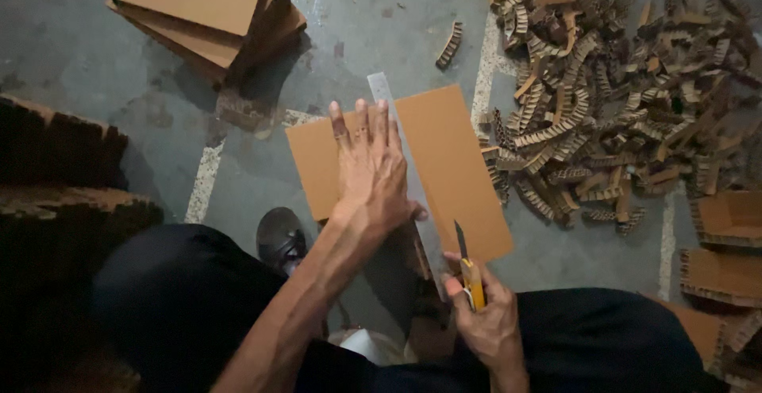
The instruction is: The person sits on the floor and uses a utility knife and a metal ruler to cut rectangular pieces of corrugated cardboard. They repeatedly score the cardboard along the ruler, snap the pieces apart, and stack the finished cutouts while discarding the offcuts.
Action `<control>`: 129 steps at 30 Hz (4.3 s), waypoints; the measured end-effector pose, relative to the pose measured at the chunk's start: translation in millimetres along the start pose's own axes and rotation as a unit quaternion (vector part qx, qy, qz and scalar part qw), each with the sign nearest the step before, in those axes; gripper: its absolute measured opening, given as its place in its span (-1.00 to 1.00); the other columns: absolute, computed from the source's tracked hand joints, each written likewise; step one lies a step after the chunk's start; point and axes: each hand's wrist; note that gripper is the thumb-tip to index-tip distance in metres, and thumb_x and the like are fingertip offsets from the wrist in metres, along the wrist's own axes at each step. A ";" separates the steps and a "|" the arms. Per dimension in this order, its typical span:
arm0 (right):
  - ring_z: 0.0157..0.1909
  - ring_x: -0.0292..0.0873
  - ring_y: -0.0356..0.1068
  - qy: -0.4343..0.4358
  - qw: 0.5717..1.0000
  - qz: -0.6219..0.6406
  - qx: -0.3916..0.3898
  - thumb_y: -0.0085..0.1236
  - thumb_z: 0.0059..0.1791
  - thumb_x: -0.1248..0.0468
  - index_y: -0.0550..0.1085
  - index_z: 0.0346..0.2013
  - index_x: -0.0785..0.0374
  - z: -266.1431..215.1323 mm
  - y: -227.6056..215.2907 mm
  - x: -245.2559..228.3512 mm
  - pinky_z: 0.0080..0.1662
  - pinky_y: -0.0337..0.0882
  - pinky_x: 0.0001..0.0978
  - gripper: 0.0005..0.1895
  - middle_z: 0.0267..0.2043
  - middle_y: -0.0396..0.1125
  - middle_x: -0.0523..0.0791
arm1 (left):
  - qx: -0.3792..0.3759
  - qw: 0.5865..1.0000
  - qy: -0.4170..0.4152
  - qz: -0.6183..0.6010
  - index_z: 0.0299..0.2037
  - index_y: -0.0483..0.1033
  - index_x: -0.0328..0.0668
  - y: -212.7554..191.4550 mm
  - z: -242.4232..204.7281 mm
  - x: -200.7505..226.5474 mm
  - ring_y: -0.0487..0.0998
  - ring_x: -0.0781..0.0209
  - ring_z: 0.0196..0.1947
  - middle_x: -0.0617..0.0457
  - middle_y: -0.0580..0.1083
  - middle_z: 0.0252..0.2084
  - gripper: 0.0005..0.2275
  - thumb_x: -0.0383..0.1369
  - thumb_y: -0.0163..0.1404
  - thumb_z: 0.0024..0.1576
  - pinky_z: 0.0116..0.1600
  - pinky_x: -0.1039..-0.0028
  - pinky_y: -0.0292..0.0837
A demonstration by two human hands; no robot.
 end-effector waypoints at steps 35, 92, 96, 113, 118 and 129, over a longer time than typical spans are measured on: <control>-0.35 0.18 0.54 -0.101 0.963 -0.215 -0.126 0.00 0.06 0.19 0.42 0.21 0.33 170.7 -6.1 -156.4 -0.26 0.51 -0.06 -0.54 -0.29 0.43 0.29 | -0.025 1.000 0.007 -0.002 0.47 -0.14 -0.47 9.2 15.9 3.7 -0.18 -0.30 0.52 -0.31 -0.14 0.54 0.15 0.11 0.27 -0.19 0.38 -0.37 -0.54; -0.34 0.08 0.63 0.062 0.968 -0.152 -0.190 0.08 0.00 0.27 0.41 0.30 0.28 -57.4 -65.3 -15.4 -0.23 0.56 -0.23 -0.46 -0.28 0.54 0.17 | -0.009 0.999 0.001 -0.042 0.44 -0.11 -0.49 4.6 5.1 -4.1 -0.21 -0.19 0.53 -0.26 -0.15 0.53 0.28 0.25 0.32 -0.35 0.36 -0.36 -0.65; -0.46 0.06 0.58 0.118 0.992 -0.030 0.022 0.15 -0.03 0.14 0.50 0.07 0.32 -56.7 -52.0 -32.8 -0.35 0.52 -0.20 -0.55 -0.36 0.54 0.06 | -0.003 0.999 0.003 -0.051 0.43 -0.10 -0.49 7.2 5.1 -4.7 -0.19 -0.18 0.53 -0.25 -0.12 0.53 0.28 0.25 0.33 -0.36 0.37 -0.35 -0.64; -0.63 -0.33 0.25 0.189 0.932 0.280 0.133 0.26 -0.09 0.37 0.39 -0.26 0.34 -7.4 -14.7 28.8 -0.55 0.23 -0.52 -0.78 -0.38 0.53 0.06 | 0.211 0.966 0.039 -0.145 0.40 0.05 -0.50 54.3 -6.3 -50.7 -0.11 -0.40 0.48 -0.43 0.01 0.44 0.32 0.32 0.29 -0.50 0.44 -0.31 -0.43; -0.60 -0.32 0.29 0.175 0.944 0.239 0.148 0.27 -0.07 0.34 0.41 -0.14 0.41 0.8 -23.0 14.2 -0.54 0.27 -0.52 -0.71 -0.39 0.50 0.01 | 0.232 0.964 0.040 -0.122 0.38 0.10 -0.50 52.3 -7.4 -50.5 0.04 -0.33 0.42 -0.36 0.15 0.34 0.17 0.17 0.33 -0.36 0.45 -0.27 -0.34; -0.53 -0.33 0.46 0.009 0.999 0.031 0.010 -0.01 0.10 0.14 0.38 0.30 0.31 50.8 -32.4 -94.3 -0.48 0.48 -0.45 -0.49 -0.48 0.43 -0.14 | 0.223 0.968 0.034 -0.111 0.38 0.09 -0.49 50.0 -8.8 -50.4 0.05 -0.32 0.39 -0.33 0.13 0.34 0.13 0.07 0.33 -0.38 0.44 -0.19 -0.27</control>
Point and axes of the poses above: each hand's wrist, its own z-axis towards the middle knuckle, its own y-axis out of the palm, x = y × z
